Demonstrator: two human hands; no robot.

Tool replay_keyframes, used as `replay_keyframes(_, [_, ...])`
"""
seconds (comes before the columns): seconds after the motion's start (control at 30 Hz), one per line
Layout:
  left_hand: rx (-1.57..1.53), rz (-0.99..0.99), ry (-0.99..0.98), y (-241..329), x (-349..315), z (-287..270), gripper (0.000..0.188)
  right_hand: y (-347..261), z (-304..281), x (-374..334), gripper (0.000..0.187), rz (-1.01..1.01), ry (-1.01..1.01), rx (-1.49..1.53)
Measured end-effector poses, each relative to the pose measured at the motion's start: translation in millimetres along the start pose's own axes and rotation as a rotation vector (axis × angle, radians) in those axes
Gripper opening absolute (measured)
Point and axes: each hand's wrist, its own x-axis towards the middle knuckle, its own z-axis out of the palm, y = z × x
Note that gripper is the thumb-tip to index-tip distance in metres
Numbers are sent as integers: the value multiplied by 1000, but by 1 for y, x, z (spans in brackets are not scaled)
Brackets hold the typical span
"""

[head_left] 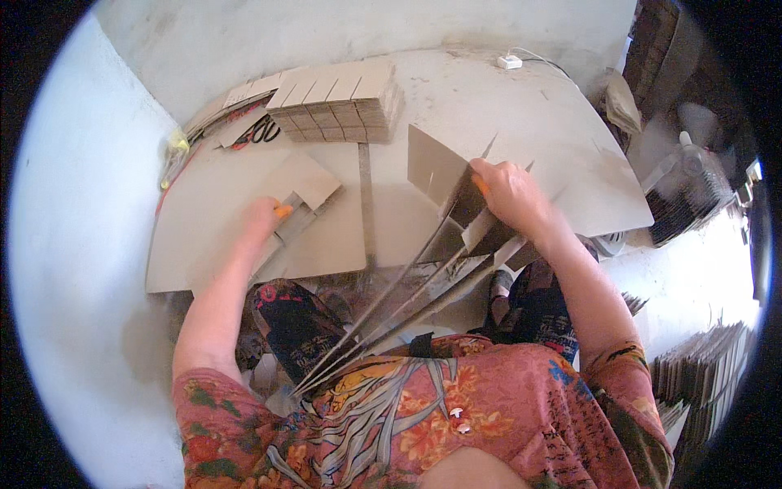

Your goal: The person sits on the floor and repeatedly folds pre-scored cardboard sheets into accordion-style dividers. They pick up each sheet, fold it along the score lines, and place the finished piece into a growing stack on the floor.

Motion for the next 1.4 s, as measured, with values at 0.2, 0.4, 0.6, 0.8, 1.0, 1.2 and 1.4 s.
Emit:
replay_keyframes(0.2, [-110, 127, -18, 26, 36, -34, 41, -1, -6, -21, 10, -148, 152, 134])
replay_keyframes(0.4, [-549, 43, -246, 130, 29, -56, 38, -11, -28, -27, 10, -260, 304, 271])
replay_keyframes(0.6, [-771, 100, -362, 213, -3, -59, 34, -3, -20, -23, 16, -55, 106, 184])
replay_keyframes(0.8, [-1027, 147, -371, 221, 10, -55, 32, 8, -15, -10, 11, -58, 44, 134])
replay_keyframes(1.0, [-536, 405, 123, 177, 70, -43, 38, 56, -22, 40, 11, 14, 84, -7])
replay_keyframes(1.2, [-87, 346, 389, 172, 131, -29, 59, 114, -2, 75, 12, 61, 37, -132])
replay_keyframes(1.4, [200, 322, 431, 175, 183, -6, 48, 128, -11, 106, 32, 117, 64, -200])
